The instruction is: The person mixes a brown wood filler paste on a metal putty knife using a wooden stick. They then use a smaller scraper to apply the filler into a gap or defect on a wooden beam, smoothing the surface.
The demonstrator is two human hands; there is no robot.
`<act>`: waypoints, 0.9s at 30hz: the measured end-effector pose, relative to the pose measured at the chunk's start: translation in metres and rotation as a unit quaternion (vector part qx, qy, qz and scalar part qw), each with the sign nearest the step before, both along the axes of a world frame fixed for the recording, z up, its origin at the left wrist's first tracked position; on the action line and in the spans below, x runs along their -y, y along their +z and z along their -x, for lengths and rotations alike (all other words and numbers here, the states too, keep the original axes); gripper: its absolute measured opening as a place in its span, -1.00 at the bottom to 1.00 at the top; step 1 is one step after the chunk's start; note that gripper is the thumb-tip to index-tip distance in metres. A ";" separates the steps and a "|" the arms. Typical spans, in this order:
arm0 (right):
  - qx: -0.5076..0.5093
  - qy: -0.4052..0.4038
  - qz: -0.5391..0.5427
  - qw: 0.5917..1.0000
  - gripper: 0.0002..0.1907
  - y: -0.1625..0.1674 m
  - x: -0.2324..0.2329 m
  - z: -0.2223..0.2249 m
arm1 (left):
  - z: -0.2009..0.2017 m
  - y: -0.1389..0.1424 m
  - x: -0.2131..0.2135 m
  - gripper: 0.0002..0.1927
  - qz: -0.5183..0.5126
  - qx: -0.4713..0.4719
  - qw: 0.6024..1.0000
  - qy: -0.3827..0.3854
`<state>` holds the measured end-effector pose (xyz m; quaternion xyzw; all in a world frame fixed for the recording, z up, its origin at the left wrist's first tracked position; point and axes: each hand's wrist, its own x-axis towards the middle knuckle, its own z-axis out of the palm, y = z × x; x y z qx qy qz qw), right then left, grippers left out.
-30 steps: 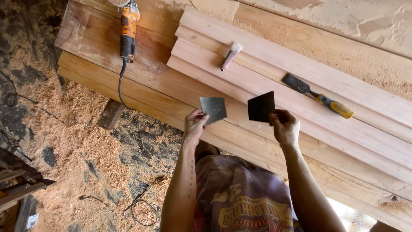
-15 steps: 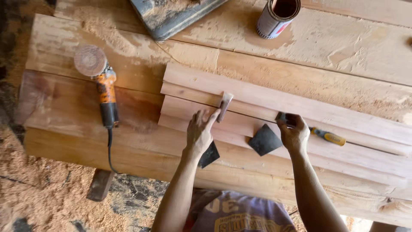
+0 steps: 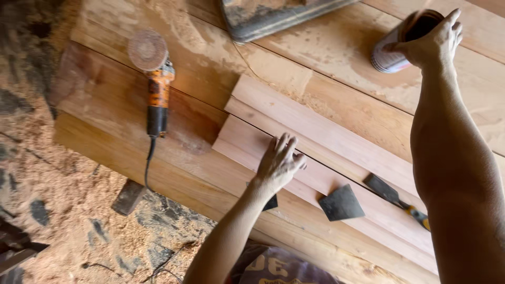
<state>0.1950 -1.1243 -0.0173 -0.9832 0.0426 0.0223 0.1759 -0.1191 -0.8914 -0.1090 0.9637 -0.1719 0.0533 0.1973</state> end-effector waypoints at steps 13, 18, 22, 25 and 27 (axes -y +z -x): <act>0.065 0.129 -0.009 0.990 0.10 0.017 0.088 0.252 | 0.064 -0.020 -0.049 -0.42 0.044 0.026 0.951 0.304; -0.005 0.070 0.012 0.997 0.05 0.036 0.114 0.429 | 0.129 -0.018 -0.050 -0.22 0.010 -0.178 0.961 0.211; -0.140 -0.090 0.009 0.986 0.44 0.012 0.111 0.520 | 0.139 -0.029 -0.048 0.13 -0.042 -0.175 0.977 0.114; -0.167 -0.171 0.026 0.971 0.49 -0.008 0.107 0.554 | 0.131 -0.036 -0.043 0.18 -0.041 -0.113 0.989 0.086; -0.121 -0.188 0.008 0.975 0.45 -0.016 0.101 0.565 | 0.127 -0.034 -0.027 0.10 -0.015 -0.148 0.988 0.031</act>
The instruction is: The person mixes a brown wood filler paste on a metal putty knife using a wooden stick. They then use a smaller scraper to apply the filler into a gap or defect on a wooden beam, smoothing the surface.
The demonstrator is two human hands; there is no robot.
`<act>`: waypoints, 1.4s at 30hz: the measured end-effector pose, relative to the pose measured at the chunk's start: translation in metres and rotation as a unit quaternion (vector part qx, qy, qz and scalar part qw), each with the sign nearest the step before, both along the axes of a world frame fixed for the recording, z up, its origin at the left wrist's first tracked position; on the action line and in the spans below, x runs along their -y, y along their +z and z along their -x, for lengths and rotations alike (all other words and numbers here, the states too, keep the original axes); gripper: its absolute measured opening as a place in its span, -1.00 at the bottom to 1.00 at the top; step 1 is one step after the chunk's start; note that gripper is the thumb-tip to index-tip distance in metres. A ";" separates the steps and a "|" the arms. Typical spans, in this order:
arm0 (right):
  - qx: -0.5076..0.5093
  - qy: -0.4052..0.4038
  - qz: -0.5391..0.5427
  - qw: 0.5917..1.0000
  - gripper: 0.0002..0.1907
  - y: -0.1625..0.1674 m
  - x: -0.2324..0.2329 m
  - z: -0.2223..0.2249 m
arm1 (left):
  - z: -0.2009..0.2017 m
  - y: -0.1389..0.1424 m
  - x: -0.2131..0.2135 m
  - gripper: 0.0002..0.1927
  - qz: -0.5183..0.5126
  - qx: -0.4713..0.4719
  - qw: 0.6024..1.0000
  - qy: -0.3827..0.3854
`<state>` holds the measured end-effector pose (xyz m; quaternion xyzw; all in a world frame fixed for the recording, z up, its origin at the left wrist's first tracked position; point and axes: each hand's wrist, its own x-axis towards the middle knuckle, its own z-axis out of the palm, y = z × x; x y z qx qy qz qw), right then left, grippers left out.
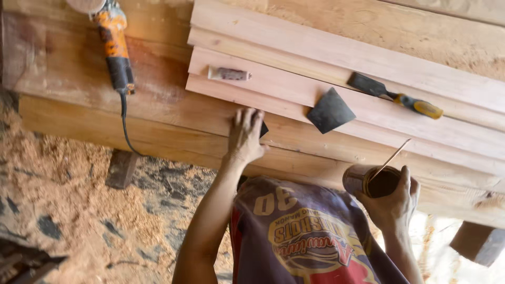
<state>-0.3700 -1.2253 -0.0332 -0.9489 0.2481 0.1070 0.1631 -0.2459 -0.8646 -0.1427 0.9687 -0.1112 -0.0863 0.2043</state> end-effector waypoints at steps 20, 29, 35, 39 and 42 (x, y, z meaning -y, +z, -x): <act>0.376 0.003 -0.214 0.901 -0.25 0.003 0.008 -0.050 | -0.059 0.092 0.152 -0.09 0.035 -0.016 0.992 0.121; 0.421 0.209 -0.158 0.868 -0.58 0.064 -0.036 -0.065 | -0.056 0.095 0.139 -0.55 0.246 -0.055 0.966 0.064; 0.235 0.159 -0.343 0.896 -0.54 0.062 -0.055 -0.076 | -0.016 0.108 0.077 -0.57 0.512 -0.145 0.839 -0.113; 0.117 0.072 -0.421 0.897 -0.81 0.053 -0.057 -0.073 | -0.001 0.138 0.057 -0.57 0.500 -0.127 0.842 -0.156; 0.107 0.040 -0.487 0.866 -0.84 0.051 -0.056 -0.071 | 0.005 0.152 0.061 -0.60 0.479 -0.177 0.847 -0.146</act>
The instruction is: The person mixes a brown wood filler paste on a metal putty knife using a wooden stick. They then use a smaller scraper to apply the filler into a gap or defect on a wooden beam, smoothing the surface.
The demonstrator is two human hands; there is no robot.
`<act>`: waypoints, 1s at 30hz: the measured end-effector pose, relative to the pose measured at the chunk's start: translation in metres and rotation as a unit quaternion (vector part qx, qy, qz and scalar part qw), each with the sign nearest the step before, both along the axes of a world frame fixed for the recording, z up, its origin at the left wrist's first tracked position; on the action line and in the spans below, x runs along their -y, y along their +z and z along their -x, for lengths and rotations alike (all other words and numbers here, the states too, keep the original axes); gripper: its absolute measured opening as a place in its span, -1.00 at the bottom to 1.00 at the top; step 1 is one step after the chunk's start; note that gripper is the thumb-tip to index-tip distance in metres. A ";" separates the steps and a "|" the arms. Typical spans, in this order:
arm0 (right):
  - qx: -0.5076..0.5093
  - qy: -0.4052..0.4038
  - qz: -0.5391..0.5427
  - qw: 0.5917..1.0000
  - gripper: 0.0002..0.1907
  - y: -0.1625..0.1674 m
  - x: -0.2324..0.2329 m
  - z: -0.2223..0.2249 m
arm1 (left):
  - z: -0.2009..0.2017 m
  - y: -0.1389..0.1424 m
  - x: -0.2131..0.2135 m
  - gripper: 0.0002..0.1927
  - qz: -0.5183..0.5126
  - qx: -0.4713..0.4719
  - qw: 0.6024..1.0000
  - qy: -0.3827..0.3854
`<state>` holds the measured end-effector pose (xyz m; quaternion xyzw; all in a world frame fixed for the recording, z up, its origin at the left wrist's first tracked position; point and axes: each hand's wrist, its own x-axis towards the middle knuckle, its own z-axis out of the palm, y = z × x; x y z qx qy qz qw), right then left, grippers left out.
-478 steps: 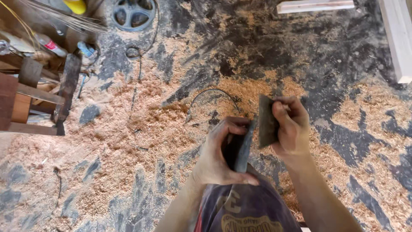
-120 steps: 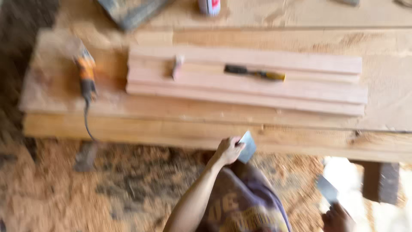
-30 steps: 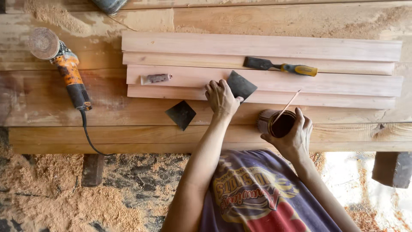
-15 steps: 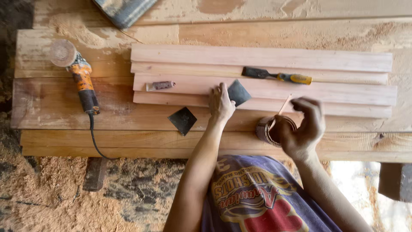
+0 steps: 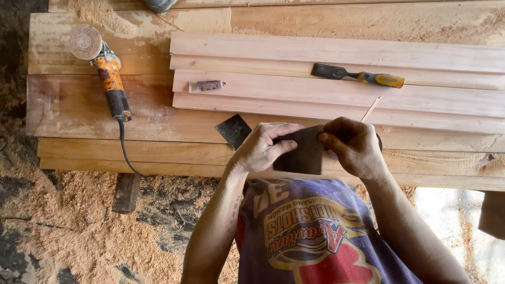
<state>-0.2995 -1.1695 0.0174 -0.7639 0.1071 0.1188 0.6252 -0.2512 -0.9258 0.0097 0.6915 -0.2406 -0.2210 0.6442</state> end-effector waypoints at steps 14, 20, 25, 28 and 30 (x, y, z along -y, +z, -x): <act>0.108 -0.049 0.027 0.993 -0.67 0.006 -0.001 -0.002 | 0.008 -0.023 0.000 -0.58 0.015 0.017 1.000 0.012; 0.146 -0.035 0.048 0.987 -0.69 0.000 0.057 0.065 | 0.012 -0.058 -0.024 -0.60 0.265 -0.145 0.939 0.163; -0.026 0.123 0.254 0.959 -0.82 -0.020 0.112 0.115 | 0.009 -0.083 -0.026 -0.63 0.423 -0.386 0.780 0.254; -0.075 0.089 0.414 0.903 -0.42 -0.040 0.117 0.112 | 0.009 -0.094 -0.026 -0.80 0.516 -0.462 0.669 0.269; -0.091 -0.035 0.335 0.937 -0.03 -0.056 0.111 0.099 | 0.013 -0.099 -0.025 -0.80 0.574 -0.497 0.612 0.222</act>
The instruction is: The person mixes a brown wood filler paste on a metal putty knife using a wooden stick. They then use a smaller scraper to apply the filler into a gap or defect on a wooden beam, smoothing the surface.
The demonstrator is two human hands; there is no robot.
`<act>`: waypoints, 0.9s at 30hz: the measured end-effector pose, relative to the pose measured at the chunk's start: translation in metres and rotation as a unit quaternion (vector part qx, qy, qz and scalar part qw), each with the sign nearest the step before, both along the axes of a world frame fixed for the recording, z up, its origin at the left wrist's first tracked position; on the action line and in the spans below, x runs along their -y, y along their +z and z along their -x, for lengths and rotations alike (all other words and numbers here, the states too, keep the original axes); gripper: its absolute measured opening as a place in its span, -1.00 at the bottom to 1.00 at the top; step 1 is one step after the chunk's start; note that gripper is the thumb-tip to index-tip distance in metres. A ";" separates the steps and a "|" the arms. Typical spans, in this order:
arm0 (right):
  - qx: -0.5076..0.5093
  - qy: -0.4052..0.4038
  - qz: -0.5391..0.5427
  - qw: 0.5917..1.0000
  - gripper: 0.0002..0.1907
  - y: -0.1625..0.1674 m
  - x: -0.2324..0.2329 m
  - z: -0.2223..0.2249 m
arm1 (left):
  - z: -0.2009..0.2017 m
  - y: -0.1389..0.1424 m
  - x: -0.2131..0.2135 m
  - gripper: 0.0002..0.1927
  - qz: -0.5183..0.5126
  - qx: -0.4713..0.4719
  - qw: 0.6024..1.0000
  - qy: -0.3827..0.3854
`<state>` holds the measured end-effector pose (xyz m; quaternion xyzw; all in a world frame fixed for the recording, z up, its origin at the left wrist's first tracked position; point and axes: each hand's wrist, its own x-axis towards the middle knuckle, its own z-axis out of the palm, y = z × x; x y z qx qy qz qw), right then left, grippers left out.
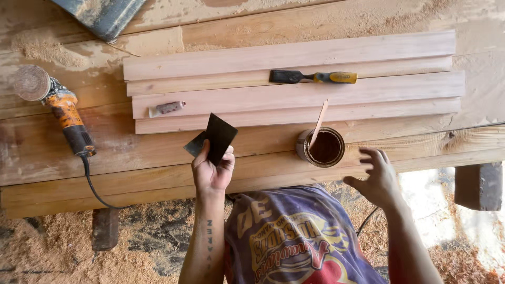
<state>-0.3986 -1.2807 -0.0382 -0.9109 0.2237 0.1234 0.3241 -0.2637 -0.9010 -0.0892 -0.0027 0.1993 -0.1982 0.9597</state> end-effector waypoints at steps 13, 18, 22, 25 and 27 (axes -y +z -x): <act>0.126 0.075 -0.119 0.982 0.03 -0.039 -0.111 -0.067 | 0.003 0.006 0.030 -0.60 -0.248 -0.004 0.968 0.040; 0.034 0.172 -0.087 0.981 -0.01 -0.011 -0.099 -0.106 | -0.004 0.012 0.054 -0.42 -0.457 0.041 0.884 0.088; 0.088 0.124 -0.195 0.969 -0.21 -0.003 -0.106 -0.140 | 0.000 0.016 0.075 -0.35 -0.398 0.004 0.913 0.086; 0.155 0.197 -0.206 0.946 -0.66 0.003 -0.118 -0.153 | -0.002 0.017 0.084 -0.36 -0.376 -0.005 0.922 0.090; 0.209 0.258 -0.185 0.925 -0.85 0.008 -0.119 -0.154 | -0.008 0.018 0.088 -0.41 -0.416 -0.023 0.907 0.059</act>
